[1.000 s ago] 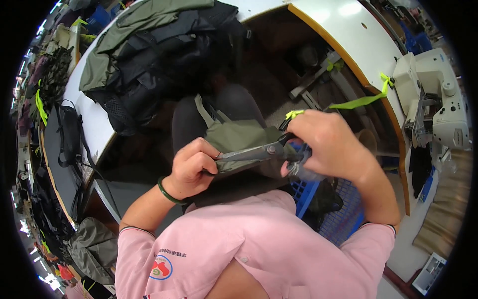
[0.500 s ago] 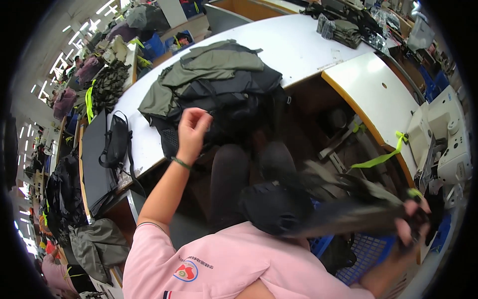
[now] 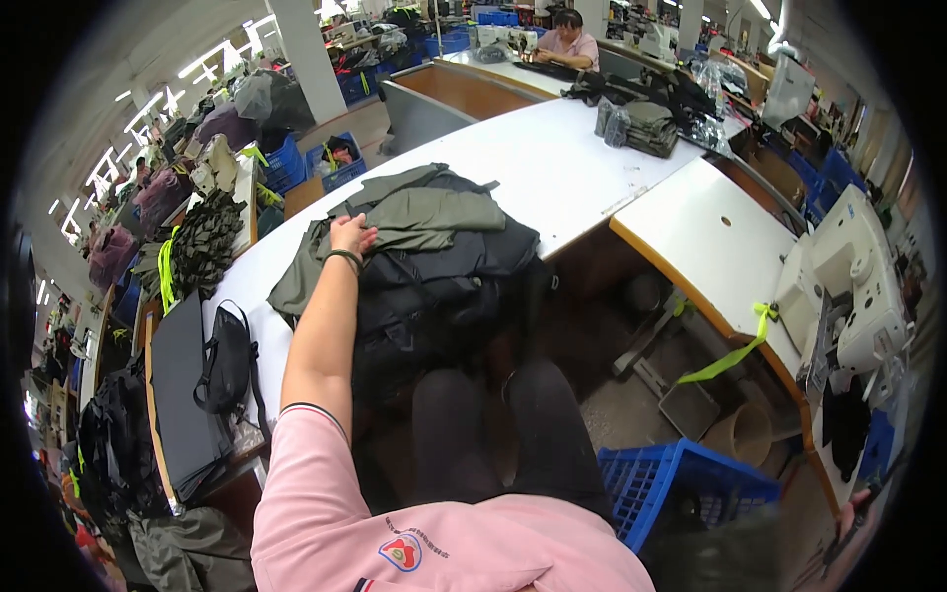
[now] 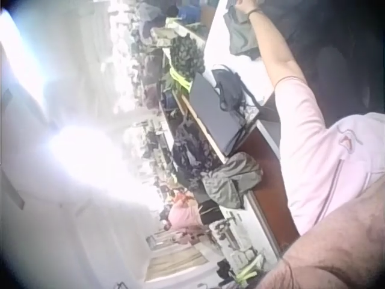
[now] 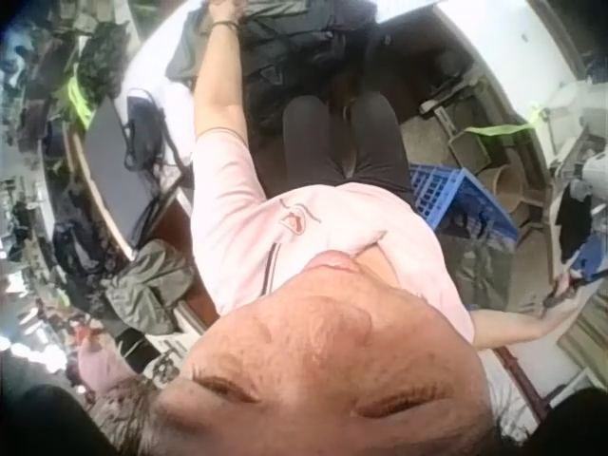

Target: Trimming excess fabric and loose threads from a green textile product using industrial scissors.

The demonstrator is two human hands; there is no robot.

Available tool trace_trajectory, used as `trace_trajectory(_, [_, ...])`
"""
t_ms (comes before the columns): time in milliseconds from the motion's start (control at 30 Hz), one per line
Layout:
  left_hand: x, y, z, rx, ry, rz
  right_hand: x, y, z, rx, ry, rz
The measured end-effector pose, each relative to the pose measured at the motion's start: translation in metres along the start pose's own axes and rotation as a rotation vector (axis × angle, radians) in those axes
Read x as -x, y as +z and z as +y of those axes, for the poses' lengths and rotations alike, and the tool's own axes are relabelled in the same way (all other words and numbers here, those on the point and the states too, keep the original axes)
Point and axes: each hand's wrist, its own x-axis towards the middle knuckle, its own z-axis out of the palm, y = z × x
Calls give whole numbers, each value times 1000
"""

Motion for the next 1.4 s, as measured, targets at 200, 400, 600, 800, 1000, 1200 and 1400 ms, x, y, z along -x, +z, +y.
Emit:
trace_trajectory(200, [-32,27,-23,10,-147,179,-81,115,17,-59,-241,-358])
trace_trajectory(400, [-29,3,38,562,-123,-257,-86,254,-43,19,-434,-722])
trace_trajectory(600, [139,-26,215,567,396,-776,-144,339,-17,-330,27,-1049])
trace_trajectory(800, [290,-4,252,205,702,-1031,-55,373,-91,-722,-875,-1202])
trace_trajectory(1000, [391,23,103,-50,514,-1711,-7,430,-83,-804,-512,-1442])
trace_trajectory(1200, [429,38,-72,148,53,-1689,42,411,-59,-507,-309,-1426])
trace_trajectory(1400, [428,7,-79,-50,-20,-1629,81,404,-35,-203,-96,-1423])
